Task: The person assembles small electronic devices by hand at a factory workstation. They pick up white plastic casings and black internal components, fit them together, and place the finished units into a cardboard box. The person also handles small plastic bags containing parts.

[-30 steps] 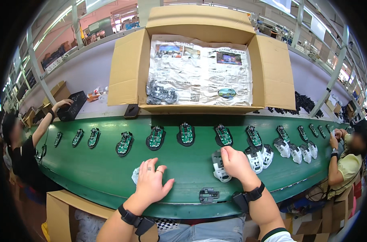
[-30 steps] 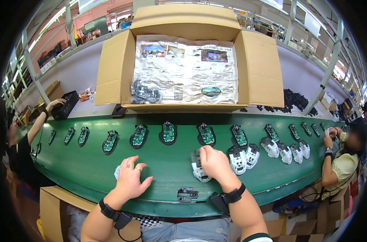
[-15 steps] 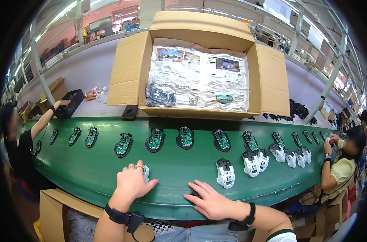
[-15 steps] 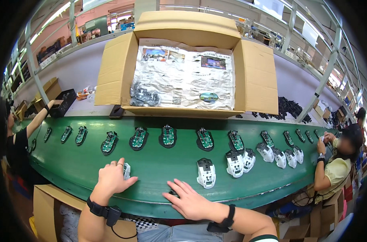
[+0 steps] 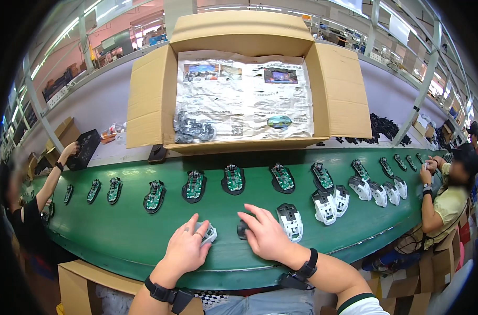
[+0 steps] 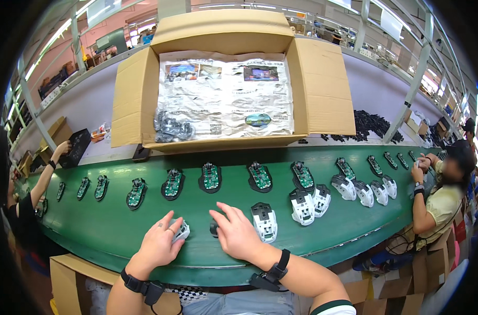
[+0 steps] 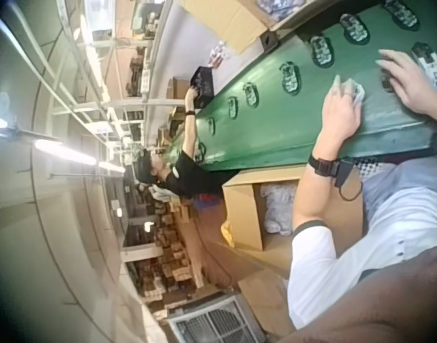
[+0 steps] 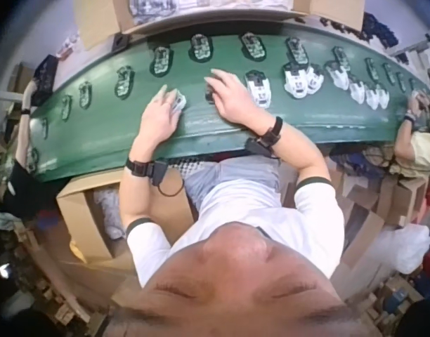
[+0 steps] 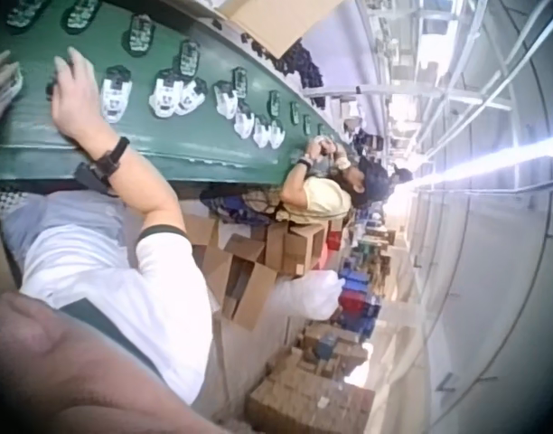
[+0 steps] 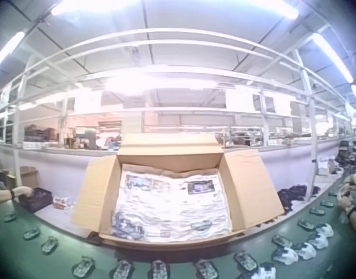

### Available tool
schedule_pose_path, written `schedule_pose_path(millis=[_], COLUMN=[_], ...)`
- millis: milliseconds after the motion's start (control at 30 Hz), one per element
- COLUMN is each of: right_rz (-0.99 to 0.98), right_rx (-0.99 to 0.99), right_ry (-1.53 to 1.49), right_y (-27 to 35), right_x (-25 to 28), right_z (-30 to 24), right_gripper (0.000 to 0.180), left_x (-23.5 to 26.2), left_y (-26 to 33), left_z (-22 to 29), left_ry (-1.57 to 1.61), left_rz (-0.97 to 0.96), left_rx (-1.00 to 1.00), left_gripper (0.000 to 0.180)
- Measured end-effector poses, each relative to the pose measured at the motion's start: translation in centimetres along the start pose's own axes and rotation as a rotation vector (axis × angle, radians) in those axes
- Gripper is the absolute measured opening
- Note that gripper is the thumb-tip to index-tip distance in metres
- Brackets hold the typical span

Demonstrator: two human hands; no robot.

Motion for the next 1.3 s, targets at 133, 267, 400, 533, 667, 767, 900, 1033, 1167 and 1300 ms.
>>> schedule_pose_path(millis=[133, 267, 400, 533, 667, 767, 900, 1033, 1167, 1300], right_rz=[-0.149, -0.238, -0.293, -0.426, -0.277, -0.152, -0.137, -0.062, 0.016, 0.09], right_rx=[0.091, 0.059, -0.026, -0.04, -0.076, -0.065, -0.044, 0.011, -0.037, 0.07], right_ry=[0.065, 0.127, 0.138, 0.17, 0.016, -0.374, -0.561, -0.526, -0.516, -0.584], right_y=[0.4, 0.7, -0.3, -1.3, -1.0, -0.3, 0.0, -0.1, -0.8, -0.9], right_x=[-0.8, -1.6, -1.6, -1.8, -1.8, -1.5, -3.6, -3.0, -1.3, -1.5], right_z=[-0.4, 0.1, -0.5, -0.7, -0.1, -0.5, -1.1, -1.9, -2.5, -2.6], right_gripper=[0.062, 0.06, 0.063, 0.066, 0.069, 0.068, 0.069, 0.068, 0.067, 0.066], left_x=[1.4, 1.7, 1.5, 1.3, 1.5, 1.0, 0.9, 0.7, 1.4, 1.0], left_y=[-0.3, 0.0, 0.1, 0.2, 0.7, 0.7, 0.7, 1.1, 1.1, 0.7], left_z=[0.8, -0.1, -1.0, -0.4, 1.1, 1.3, 1.8, 2.2, 1.7, 1.3], left_ry=[-0.063, 0.004, 0.153, 0.328, 0.369, 0.541, 0.612, 0.67, 0.633, 0.855], left_rz=[-0.054, -0.014, 0.191, 0.263, 0.352, 0.304, 0.321, 0.283, 0.286, 0.231], left_rx=[0.091, 0.181, 0.167, 0.16, 0.037, 0.103, 0.062, 0.053, 0.083, 0.1], left_gripper=[0.07, 0.069, 0.064, 0.062, 0.059, 0.057, 0.055, 0.056, 0.054, 0.054])
Point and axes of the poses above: each hand's wrist, its own y-axis away from the middle knuckle, its own x-axis out of the back of the hand, z = x × y, the point moved 7 cm from there along -y, towards the middle knuckle, and after that the axes turned 1 degree about -z, right-handed, at the moved point
